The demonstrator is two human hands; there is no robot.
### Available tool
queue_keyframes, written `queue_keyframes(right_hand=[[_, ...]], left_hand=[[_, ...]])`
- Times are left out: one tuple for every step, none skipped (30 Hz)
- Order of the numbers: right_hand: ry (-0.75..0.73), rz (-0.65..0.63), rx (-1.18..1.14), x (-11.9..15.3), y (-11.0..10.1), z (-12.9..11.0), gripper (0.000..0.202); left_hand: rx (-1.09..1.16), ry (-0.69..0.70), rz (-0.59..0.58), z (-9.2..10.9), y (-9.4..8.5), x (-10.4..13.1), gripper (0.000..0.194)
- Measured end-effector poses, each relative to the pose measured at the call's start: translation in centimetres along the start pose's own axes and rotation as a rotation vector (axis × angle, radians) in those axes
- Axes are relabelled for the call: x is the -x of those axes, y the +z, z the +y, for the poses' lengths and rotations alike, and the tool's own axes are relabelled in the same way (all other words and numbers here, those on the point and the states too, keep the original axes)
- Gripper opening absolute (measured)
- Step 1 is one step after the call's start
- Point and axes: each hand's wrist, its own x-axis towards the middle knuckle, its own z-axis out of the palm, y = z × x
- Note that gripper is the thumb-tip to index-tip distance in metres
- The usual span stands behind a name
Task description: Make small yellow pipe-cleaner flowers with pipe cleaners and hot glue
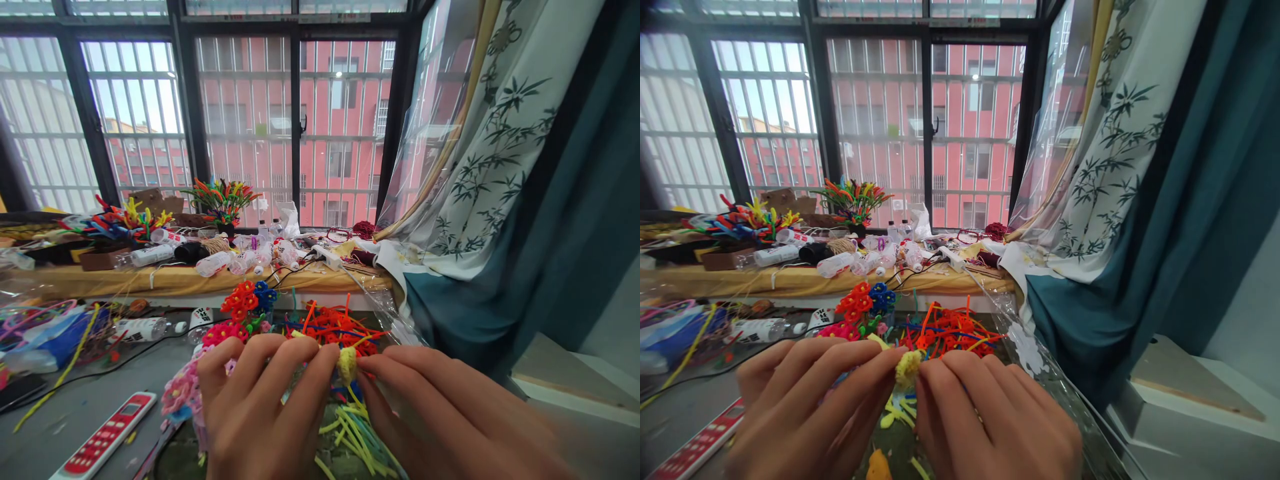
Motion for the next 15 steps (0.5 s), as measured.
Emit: queue_keyframes(right_hand=[[0.007,-0.004,-0.003,-0.01,0.06,-0.01,0.015],[0.011,-0.01,-0.008,-0.03,0.12,-0.02,0.016],[0.012,-0.016,-0.013,-0.05,0.17,-0.03,0.016],[0.01,-0.02,-0.017,-0.07,0.23,-0.04,0.016],[0.005,-0.021,-0.021,-0.09,0.28,-0.03,0.016],[0.002,-0.019,-0.024,-0.1,0.33,-0.02,0.017],[0.0,-0.017,-0.024,-0.1,0.39,-0.01,0.017],[-0.001,-0.016,-0.025,-0.08,0.44,0.01,0.018],[-0.002,-0.013,-0.026,-0.06,0.49,0.03,0.018],[-0.002,-0.011,-0.028,-0.03,0.55,0.05,0.018],[-0.002,-0.008,-0.029,0.0,0.61,0.08,0.018],[-0.004,-0.004,-0.032,0.02,0.67,0.1,0.018],[-0.007,0.002,-0.034,0.04,0.73,0.13,0.018],[-0.011,0.01,-0.037,0.05,0.8,0.15,0.018],[-0.016,0.017,-0.038,0.05,0.85,0.18,0.019]], left_hand=[[-0.002,0.007,0.004,-0.01,0.04,0.01,0.013],[-0.005,0.014,0.009,0.0,0.08,0.03,0.013],[-0.008,0.018,0.012,0.02,0.12,0.05,0.013],[-0.013,0.022,0.014,0.05,0.17,0.08,0.013],[-0.018,0.024,0.017,0.09,0.21,0.1,0.012],[-0.022,0.025,0.019,0.13,0.26,0.12,0.012],[-0.025,0.028,0.019,0.16,0.31,0.14,0.012],[-0.026,0.031,0.02,0.19,0.35,0.17,0.012],[-0.025,0.033,0.023,0.21,0.38,0.19,0.012],[-0.024,0.034,0.025,0.22,0.41,0.23,0.012],[-0.023,0.034,0.024,0.23,0.43,0.26,0.012],[-0.023,0.035,0.02,0.23,0.44,0.3,0.012],[-0.026,0.034,0.021,0.24,0.44,0.32,0.012],[-0.029,0.034,0.023,0.24,0.45,0.34,0.012],[-0.032,0.035,0.024,0.26,0.46,0.34,0.012]])
